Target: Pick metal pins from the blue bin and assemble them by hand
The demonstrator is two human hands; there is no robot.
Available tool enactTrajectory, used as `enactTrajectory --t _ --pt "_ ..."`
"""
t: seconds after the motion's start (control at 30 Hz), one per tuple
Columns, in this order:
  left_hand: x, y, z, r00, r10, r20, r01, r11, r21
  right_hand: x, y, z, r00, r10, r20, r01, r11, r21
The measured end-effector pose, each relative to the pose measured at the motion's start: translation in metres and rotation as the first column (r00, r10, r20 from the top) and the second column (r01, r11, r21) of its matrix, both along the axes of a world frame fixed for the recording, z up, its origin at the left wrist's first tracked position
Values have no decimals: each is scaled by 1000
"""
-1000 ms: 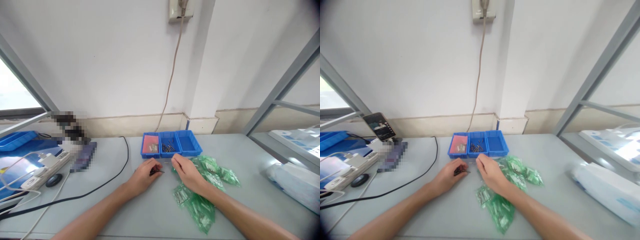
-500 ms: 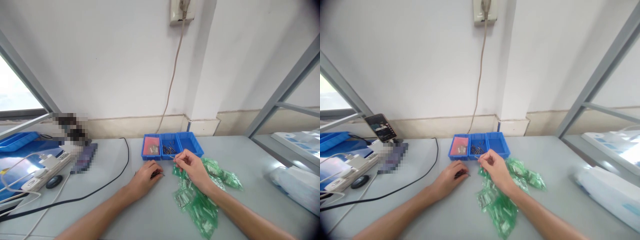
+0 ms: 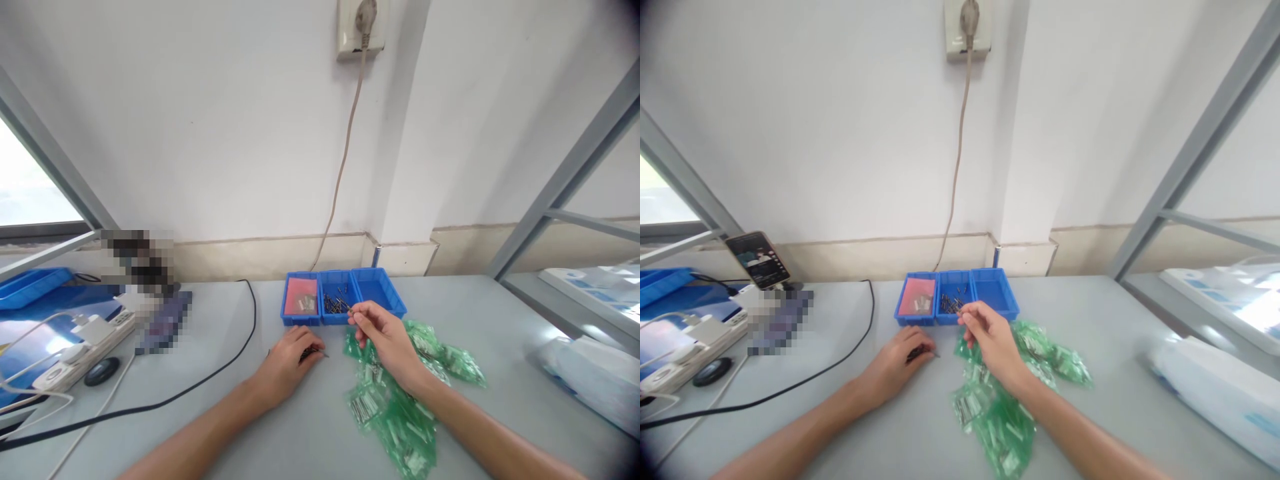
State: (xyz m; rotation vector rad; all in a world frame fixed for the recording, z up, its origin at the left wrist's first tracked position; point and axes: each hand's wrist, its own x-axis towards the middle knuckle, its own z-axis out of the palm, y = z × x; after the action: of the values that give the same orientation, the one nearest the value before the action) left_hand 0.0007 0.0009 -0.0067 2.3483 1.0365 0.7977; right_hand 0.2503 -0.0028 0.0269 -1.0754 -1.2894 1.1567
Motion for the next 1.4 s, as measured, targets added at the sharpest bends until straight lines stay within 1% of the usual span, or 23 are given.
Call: enactTrajectory --t 0.13,0.23,0.3,0.37,0.43,0.5,0.57,0.7,0.77,0.83,0.97,1.13,1.3,1.4 --pt "0 0 1 1000 1 -1 -1 1000 -3 0 -2 2 990 59 -128 -70 994 -79" --pt "0 0 0 1000 2 2 -2 1000 -9 0 -3 5 959 117 -258 -161 975 -154" --pt "0 0 -1 1000 5 2 -5 1000 -14 0 -3 7 932 133 -337 -205 960 -190" --pt "0 1 -2 1000 17 -4 -17 1000 -25 0 -3 8 915 131 -382 -223 953 -206" --pt "0 1 -3 999 31 -12 -32 999 -39 1 -2 9 910 134 -393 -225 954 -197" --pt "1 2 -2 999 32 -13 -33 998 -46 2 -1 8 916 138 -378 -215 962 -170" --pt "1 2 -2 1000 20 -7 -20 999 -44 2 0 7 936 134 -326 -189 972 -143" --pt "1 1 0 1000 11 13 -10 999 -37 2 -2 7 987 106 -122 -117 989 -88" --pt "1 1 1 1000 11 12 -10 999 -39 2 -3 7 996 92 -21 -93 994 -58" --pt "1 1 0 1000 11 4 -11 999 -42 1 -2 7 996 80 39 -79 996 -32" --pt "2 1 -2 1000 18 13 -17 999 -31 2 0 4 997 61 55 -62 998 4" --pt "1 1 -4 1000 8 14 -8 1000 -16 4 2 0 995 74 72 -73 997 -15" --pt "1 2 -2 999 -24 25 24 999 -27 3 0 6 997 71 6 -71 997 -29" --pt "1 2 -1 999 -23 32 24 999 -27 2 0 9 998 64 -12 -65 997 -34"
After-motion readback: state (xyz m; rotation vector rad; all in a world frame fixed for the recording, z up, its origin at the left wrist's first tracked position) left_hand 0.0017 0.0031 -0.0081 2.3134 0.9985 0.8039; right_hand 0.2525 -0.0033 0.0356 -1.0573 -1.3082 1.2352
